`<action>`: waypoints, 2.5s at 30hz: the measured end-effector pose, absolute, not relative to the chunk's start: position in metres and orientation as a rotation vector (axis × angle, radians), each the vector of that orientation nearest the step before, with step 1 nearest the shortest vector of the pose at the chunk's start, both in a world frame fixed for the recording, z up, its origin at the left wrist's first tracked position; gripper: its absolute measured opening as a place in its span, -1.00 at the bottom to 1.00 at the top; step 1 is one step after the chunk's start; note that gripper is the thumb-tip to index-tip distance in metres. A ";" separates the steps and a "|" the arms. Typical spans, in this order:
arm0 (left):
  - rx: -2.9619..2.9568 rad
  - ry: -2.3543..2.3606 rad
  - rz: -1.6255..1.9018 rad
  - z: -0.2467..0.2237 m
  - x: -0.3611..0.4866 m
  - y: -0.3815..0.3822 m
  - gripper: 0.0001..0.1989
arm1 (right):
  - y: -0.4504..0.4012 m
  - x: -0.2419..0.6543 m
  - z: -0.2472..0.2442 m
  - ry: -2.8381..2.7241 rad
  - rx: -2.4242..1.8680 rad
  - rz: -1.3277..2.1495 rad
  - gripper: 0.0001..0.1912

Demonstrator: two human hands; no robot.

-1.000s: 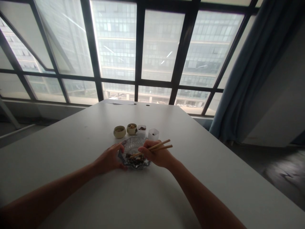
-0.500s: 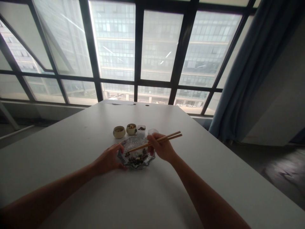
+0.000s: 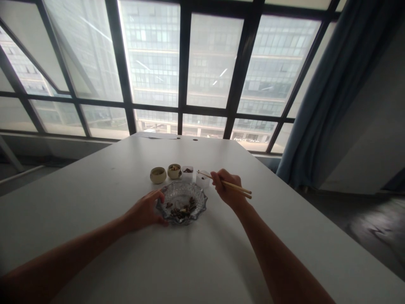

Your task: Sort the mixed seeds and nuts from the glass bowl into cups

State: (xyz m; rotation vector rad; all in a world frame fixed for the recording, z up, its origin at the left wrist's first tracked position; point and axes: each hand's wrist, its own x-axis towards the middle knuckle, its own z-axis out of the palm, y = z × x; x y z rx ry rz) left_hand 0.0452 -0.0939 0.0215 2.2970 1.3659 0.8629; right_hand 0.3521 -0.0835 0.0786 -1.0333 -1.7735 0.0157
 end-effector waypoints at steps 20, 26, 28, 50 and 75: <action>2.291 1.385 0.788 0.023 0.045 -0.094 -0.40 | -0.072 0.356 0.075 -1.629 -1.152 0.171 -0.43; 2.303 1.392 0.785 0.022 0.044 -0.094 -0.41 | -0.090 0.335 0.082 -1.830 -1.016 0.622 -0.41; 2.305 1.381 0.803 0.022 0.044 -0.094 -0.42 | -0.093 0.332 0.083 -1.921 -1.016 0.660 -0.41; 2.296 1.319 0.824 0.016 0.040 -0.090 -0.45 | -0.109 0.313 0.080 -1.992 -0.929 0.972 -0.41; 2.323 1.368 0.832 0.018 0.042 -0.093 -0.44 | -0.099 0.331 0.086 -2.037 -0.978 0.597 -0.40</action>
